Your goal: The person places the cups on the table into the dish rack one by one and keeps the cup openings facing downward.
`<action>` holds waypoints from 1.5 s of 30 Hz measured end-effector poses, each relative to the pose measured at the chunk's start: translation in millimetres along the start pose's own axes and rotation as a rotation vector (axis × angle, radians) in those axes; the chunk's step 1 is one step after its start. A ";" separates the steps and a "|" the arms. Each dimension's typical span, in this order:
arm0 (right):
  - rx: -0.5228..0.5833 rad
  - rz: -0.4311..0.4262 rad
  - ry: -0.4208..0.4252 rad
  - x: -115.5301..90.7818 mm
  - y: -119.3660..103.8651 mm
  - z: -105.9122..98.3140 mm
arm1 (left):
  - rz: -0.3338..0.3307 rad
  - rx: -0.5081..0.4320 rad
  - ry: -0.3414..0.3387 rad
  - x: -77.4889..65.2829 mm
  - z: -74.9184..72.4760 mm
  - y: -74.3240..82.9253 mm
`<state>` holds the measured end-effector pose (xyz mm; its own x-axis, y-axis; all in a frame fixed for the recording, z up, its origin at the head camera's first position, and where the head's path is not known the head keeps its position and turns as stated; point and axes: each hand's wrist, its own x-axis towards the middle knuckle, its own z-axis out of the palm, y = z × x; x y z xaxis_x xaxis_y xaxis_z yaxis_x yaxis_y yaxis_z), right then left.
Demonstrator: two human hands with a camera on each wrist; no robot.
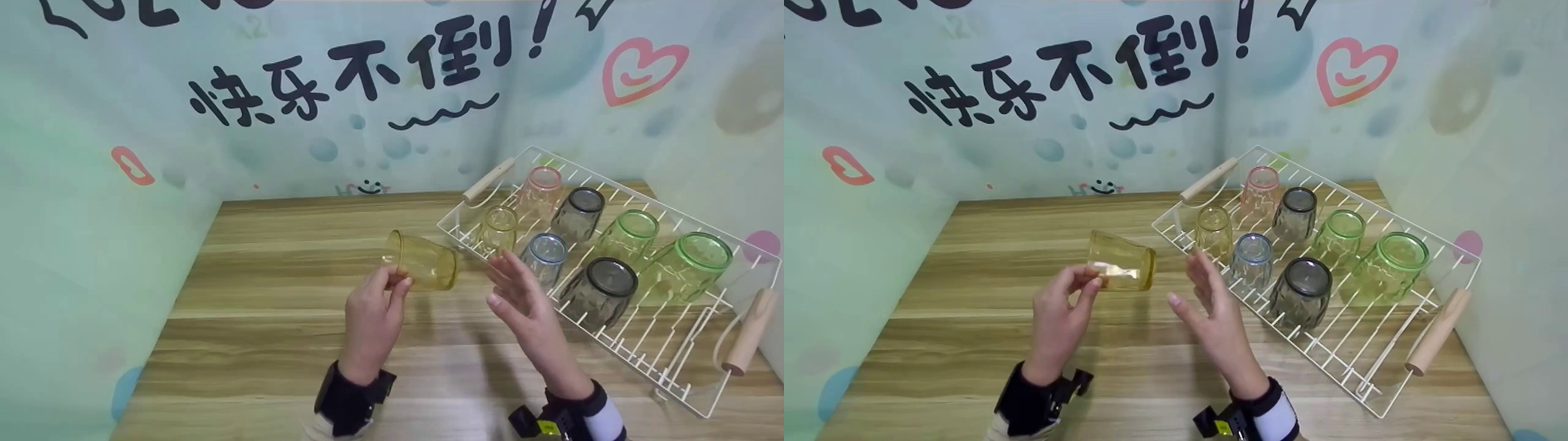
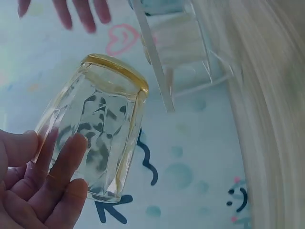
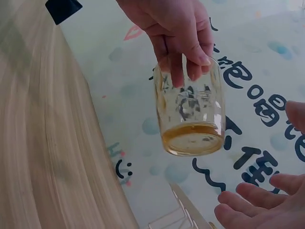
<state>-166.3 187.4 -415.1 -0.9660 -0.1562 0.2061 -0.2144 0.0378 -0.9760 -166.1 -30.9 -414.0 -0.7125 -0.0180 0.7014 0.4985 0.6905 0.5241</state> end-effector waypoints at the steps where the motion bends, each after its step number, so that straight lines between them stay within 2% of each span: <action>1: 0.007 0.015 -0.019 -0.3 1.3 1.8 | -0.013 -0.049 -0.006 -2.0 1.0 1.6; 4: 0.030 0.059 -0.069 -1.6 4.4 7.0 | -0.076 -0.227 -0.040 -7.3 4.5 6.5; 8: 0.046 0.121 -0.092 -3.2 8.6 12.7 | -0.222 -0.438 -0.107 -14.1 9.2 12.0; 12: 0.040 0.165 -0.090 -3.8 11.8 16.7 | -0.349 -0.532 -0.167 -19.0 12.3 16.3; 16: 0.067 0.189 -0.074 -3.3 13.9 19.1 | -0.410 -0.556 -0.190 -21.3 14.7 18.8; 25: 0.100 0.162 -0.045 -1.6 16.3 18.9 | -0.429 -0.576 -0.200 -25.3 19.1 23.7; 35: 0.108 0.175 -0.020 0.1 13.6 17.2 | -0.437 -0.585 -0.219 -23.9 18.0 24.2; 45: 0.025 0.166 0.027 3.5 4.5 13.4 | -0.417 -0.544 -0.274 -21.1 15.4 19.6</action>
<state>-168.7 173.8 -419.7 -0.9914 -0.1237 0.0431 -0.0479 0.0363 -0.9982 -148.9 -5.9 -425.9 -0.9587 0.0300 0.2829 0.2828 0.2081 0.9363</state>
